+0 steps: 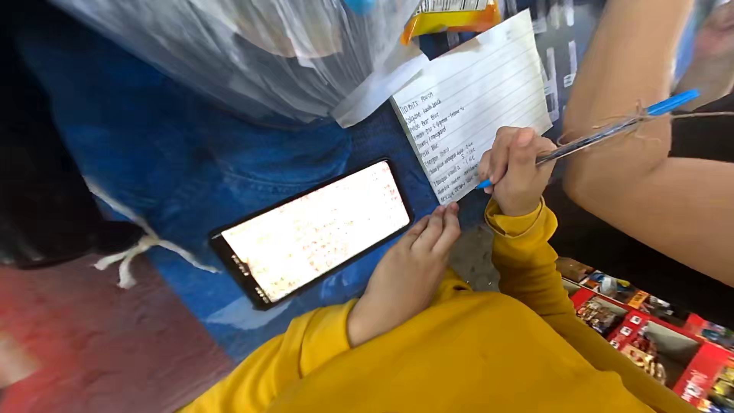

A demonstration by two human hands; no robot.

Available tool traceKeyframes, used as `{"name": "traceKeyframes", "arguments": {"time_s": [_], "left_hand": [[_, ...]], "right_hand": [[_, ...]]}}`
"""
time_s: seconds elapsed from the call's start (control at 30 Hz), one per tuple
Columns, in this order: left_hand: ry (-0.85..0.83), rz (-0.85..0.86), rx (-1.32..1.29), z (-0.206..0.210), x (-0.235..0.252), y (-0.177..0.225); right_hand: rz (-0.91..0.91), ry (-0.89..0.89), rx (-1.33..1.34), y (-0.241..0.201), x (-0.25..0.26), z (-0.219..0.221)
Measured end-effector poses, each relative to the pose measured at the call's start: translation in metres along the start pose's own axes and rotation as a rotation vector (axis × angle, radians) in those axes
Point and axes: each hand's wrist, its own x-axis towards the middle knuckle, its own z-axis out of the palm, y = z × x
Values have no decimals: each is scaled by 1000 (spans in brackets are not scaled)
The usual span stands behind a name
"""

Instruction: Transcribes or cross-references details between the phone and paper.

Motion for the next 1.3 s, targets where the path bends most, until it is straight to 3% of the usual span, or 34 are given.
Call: {"name": "traceKeyframes", "arguments": {"time_s": [0.03, 0.07, 0.13, 0.4, 0.73, 1.3], "left_hand": [[-3, 1, -9, -1, 0, 0], [-6, 3, -15, 0, 0, 0], [0, -3, -12, 0, 1, 0], [38, 37, 63, 2, 0, 0], [-36, 26, 73, -1, 4, 0], [-5, -27, -64, 0, 4, -1]], "right_hand": [[-284, -66, 121, 62, 5, -29], [-449, -132, 156, 98, 9, -45], [-548, -137, 196, 116, 13, -57], [-531, -125, 182, 109, 10, -53], [-495, -109, 124, 110, 3, -38], [-553, -58, 47, 115, 1, -33]]}}
